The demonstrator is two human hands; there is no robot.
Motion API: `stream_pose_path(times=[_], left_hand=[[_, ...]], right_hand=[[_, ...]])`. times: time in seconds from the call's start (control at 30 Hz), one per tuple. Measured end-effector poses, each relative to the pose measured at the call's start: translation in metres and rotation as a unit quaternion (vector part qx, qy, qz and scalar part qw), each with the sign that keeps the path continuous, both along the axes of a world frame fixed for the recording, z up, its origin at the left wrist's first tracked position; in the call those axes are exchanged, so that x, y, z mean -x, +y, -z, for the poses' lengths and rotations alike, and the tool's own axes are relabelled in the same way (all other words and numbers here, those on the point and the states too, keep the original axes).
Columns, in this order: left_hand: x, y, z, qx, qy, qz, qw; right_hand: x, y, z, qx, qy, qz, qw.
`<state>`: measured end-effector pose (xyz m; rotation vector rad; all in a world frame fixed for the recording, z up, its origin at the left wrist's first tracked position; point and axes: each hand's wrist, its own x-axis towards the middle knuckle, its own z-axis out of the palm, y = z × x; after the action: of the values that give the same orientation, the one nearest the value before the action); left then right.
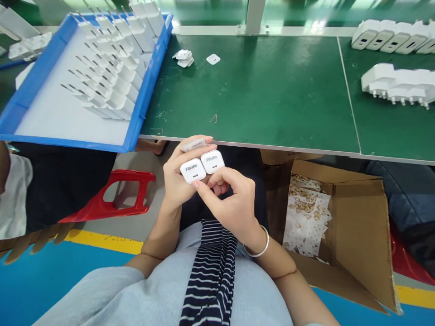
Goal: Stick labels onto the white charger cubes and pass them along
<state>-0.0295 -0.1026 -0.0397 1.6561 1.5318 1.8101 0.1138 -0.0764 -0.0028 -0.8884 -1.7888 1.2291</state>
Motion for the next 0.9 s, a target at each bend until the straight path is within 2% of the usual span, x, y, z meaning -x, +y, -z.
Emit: stream_pose_path(times=[0.3,0.57,0.9], left_hand=[[0.0001,-0.0009,-0.0027,-0.052,0.048,-0.014,0.997],[-0.0021,-0.0002,-0.0042,-0.038,0.011,0.000,0.999],[-0.0022,-0.0011,-0.0033,-0.030,0.003,0.008,1.000]], right_hand=[[0.0040,-0.0056,0.0060,-0.049,-0.042,0.015,0.998],[-0.0019,-0.0038,-0.0006,-0.019,0.015,-0.014,1.000],[0.0007,-0.0036,-0.0023,0.004,0.020,-0.006,1.000]])
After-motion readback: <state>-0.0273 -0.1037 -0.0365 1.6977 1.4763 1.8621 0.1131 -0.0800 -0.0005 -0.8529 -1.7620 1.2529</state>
